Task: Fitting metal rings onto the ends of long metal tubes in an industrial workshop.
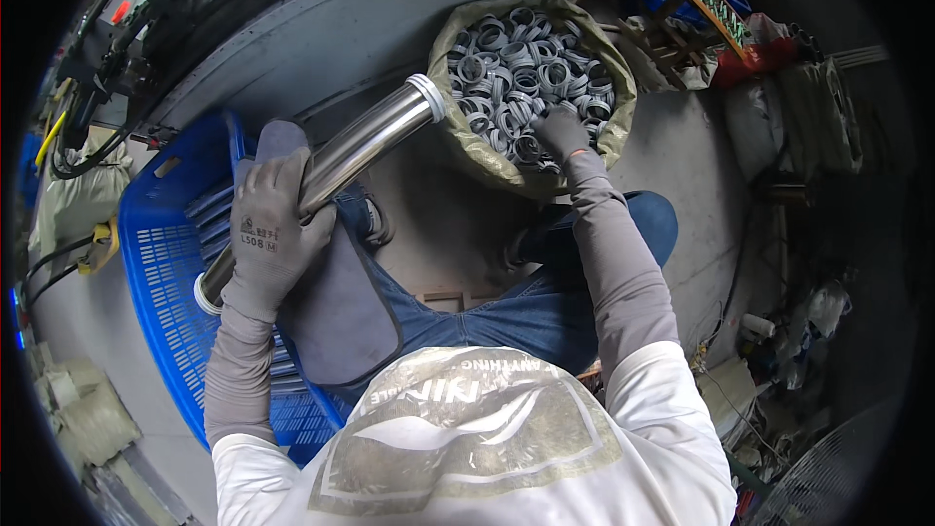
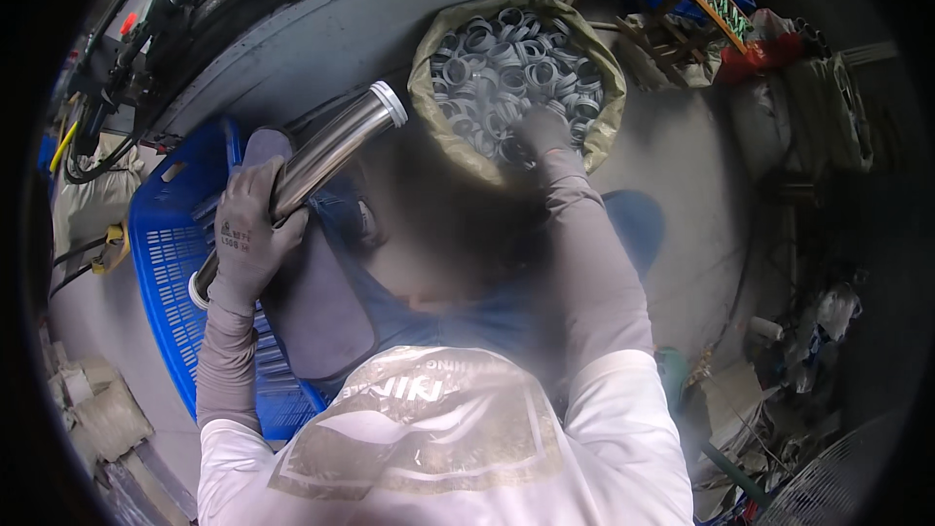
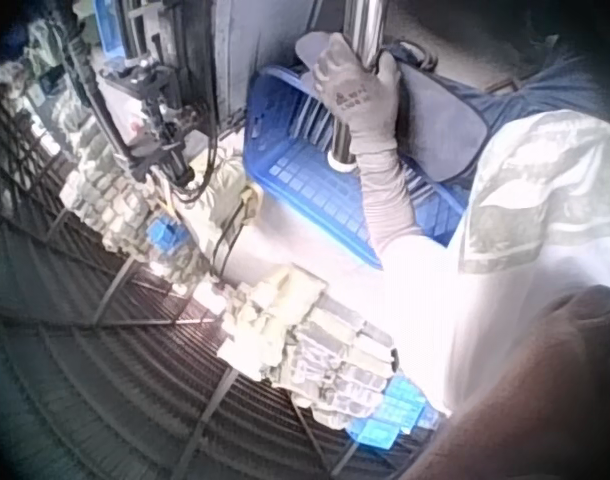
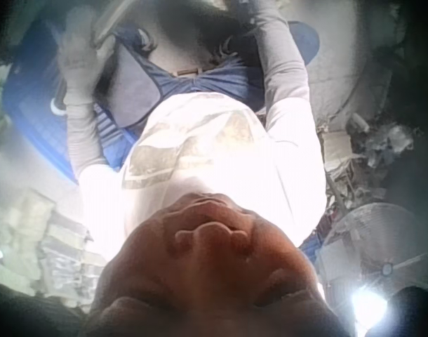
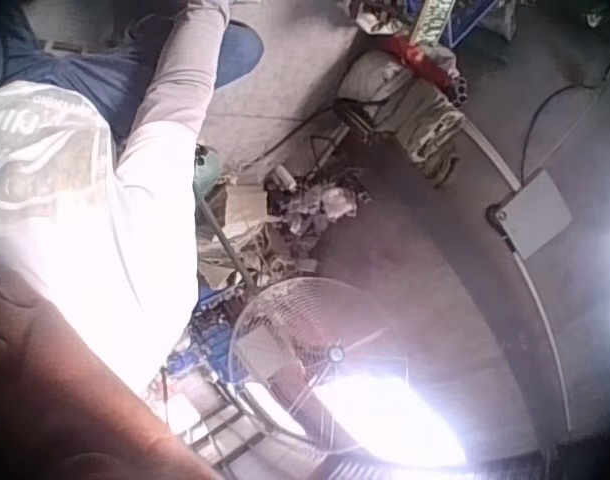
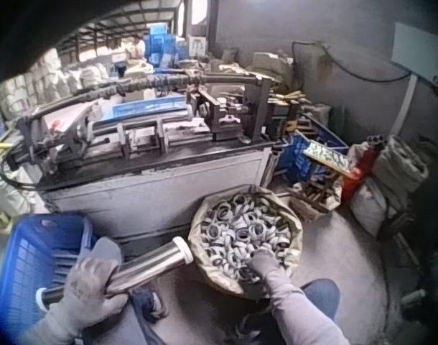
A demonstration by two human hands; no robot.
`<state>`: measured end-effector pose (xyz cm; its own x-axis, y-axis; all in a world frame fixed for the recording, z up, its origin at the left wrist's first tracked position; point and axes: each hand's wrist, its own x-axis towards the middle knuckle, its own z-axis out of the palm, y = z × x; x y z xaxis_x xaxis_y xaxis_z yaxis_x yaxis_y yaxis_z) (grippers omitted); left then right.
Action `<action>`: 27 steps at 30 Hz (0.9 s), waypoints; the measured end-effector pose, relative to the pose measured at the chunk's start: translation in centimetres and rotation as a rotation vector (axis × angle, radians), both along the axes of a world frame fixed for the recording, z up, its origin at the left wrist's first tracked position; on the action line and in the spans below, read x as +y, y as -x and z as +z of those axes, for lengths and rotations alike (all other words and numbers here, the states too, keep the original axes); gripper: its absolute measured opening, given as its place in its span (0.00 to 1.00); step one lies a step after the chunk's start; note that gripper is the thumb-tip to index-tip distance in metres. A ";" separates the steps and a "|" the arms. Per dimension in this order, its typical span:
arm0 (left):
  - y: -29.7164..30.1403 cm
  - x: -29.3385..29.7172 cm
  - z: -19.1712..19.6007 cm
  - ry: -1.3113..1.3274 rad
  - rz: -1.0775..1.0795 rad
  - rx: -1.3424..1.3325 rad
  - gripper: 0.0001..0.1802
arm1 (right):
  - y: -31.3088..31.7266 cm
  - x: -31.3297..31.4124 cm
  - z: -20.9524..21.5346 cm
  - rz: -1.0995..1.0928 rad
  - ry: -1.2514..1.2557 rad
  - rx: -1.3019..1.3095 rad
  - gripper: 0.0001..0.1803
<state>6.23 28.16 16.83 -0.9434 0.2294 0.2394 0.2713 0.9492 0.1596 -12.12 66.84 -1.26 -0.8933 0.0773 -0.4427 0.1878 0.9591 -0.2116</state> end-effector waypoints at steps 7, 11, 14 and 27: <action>-0.6 -0.3 0.3 -0.038 0.018 -0.020 0.35 | -3.8 -3.1 -2.2 -0.033 -0.139 0.109 0.33; -0.3 -0.3 0.2 -0.041 0.003 -0.015 0.36 | -3.2 -2.5 -2.6 -0.120 -0.119 0.024 0.33; -0.6 -0.6 0.2 -0.061 -0.009 -0.012 0.36 | -2.9 -2.2 -1.9 -0.111 -0.128 0.040 0.32; 0.5 0.3 1.2 -0.033 -0.013 -0.110 0.35 | -0.7 2.2 0.0 -0.312 0.651 0.399 0.19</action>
<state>5.77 28.43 18.05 -0.9614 0.2353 0.1425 0.2626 0.9394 0.2204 -11.47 69.04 -1.29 -0.9729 0.1854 -0.1385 0.2184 0.5381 -0.8141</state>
